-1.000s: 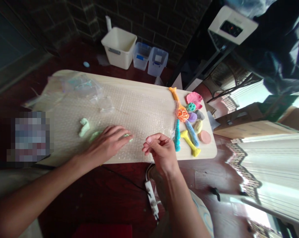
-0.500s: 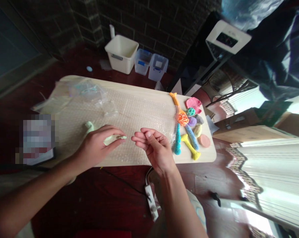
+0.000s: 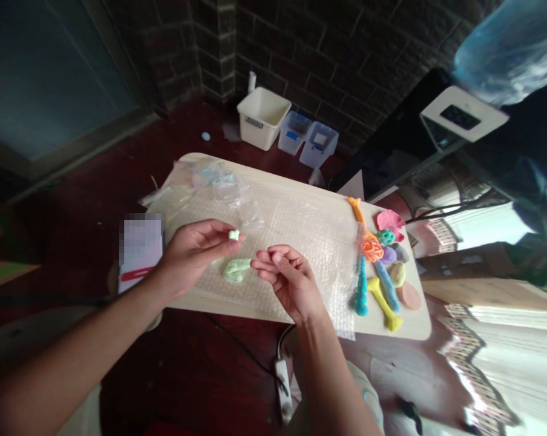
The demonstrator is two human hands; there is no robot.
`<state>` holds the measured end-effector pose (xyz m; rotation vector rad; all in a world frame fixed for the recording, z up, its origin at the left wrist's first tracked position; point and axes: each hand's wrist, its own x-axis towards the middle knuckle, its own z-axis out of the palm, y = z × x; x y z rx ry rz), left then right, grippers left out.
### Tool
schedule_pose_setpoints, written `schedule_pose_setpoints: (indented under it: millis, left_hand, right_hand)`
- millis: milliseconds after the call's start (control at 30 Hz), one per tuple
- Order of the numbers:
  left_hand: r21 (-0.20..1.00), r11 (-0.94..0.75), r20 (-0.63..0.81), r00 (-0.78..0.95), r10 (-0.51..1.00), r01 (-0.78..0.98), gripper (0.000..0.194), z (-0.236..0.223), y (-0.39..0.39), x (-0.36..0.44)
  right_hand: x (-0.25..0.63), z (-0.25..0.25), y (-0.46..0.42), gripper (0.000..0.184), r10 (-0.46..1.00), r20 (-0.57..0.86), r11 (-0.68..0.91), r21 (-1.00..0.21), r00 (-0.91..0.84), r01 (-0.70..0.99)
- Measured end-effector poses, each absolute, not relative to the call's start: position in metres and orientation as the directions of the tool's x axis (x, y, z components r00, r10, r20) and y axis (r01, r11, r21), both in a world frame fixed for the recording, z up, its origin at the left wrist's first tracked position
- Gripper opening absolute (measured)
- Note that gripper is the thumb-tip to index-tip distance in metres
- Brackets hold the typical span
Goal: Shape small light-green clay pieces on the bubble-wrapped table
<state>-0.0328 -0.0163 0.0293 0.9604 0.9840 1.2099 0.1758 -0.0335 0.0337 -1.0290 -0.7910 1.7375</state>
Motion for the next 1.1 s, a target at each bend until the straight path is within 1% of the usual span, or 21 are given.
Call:
schedule_pose_setpoints:
  millis: [100, 200, 300, 400, 467, 567, 667, 833, 933, 1100]
  left_hand:
    - [0.937, 0.107, -0.077, 0.104, 0.992, -0.331, 0.038, 0.03, -0.017, -0.038]
    - [0.927, 0.13, -0.096, 0.111, 0.989, -0.351, 0.041, 0.03, -0.021, -0.048]
    - [0.92, 0.171, -0.139, 0.115, 0.984, -0.352, 0.04, 0.028, -0.026, -0.06]
    - [0.919, 0.198, -0.164, 0.126, 0.978, -0.34, 0.036, 0.027, -0.029, -0.065]
    - [0.918, 0.214, -0.175, 0.144, 0.974, -0.334, 0.034, 0.025, -0.03, -0.065]
    - [0.897, 0.251, -0.203, 0.167, 0.965, -0.363, 0.032, 0.022, -0.029, -0.062]
    - [0.836, 0.309, -0.253, 0.181, 0.95, -0.453, 0.031, 0.02, -0.027, -0.059]
    - [0.677, 0.386, -0.325, 0.216, 0.921, -0.626, 0.033, 0.023, -0.025, -0.054]
    - [0.626, 0.425, -0.356, 0.245, 0.902, -0.654, 0.031, 0.023, -0.026, -0.051]
    - [0.59, 0.456, -0.373, 0.276, 0.886, -0.666, 0.017, 0.019, -0.027, -0.045]
  right_hand:
    - [0.17, 0.029, -0.032, 0.025, 0.936, -0.293, -0.345, -0.871, -0.195, -0.35]
    - [0.168, 0.025, -0.031, 0.027, 0.937, -0.319, -0.35, -0.866, -0.144, -0.357]
    - [0.167, 0.023, -0.031, 0.033, 0.941, -0.317, -0.339, -0.872, -0.118, -0.353]
    - [0.164, 0.021, -0.03, 0.04, 0.941, -0.311, -0.339, -0.873, -0.136, -0.349]
    - [0.162, 0.021, -0.028, 0.039, 0.935, -0.325, -0.355, -0.853, -0.143, -0.382]
    - [0.16, 0.02, -0.027, 0.032, 0.934, -0.331, -0.357, -0.832, -0.138, -0.424]
    - [0.161, 0.018, -0.027, 0.028, 0.935, -0.324, -0.355, -0.84, -0.145, -0.41]
    - [0.164, 0.016, -0.029, 0.032, 0.926, -0.34, -0.376, -0.848, -0.161, -0.373]
    - [0.166, 0.015, -0.03, 0.031, 0.925, -0.345, -0.379, -0.852, -0.156, -0.362]
    - [0.169, 0.015, -0.031, 0.032, 0.923, -0.35, -0.384, -0.854, -0.158, -0.351]
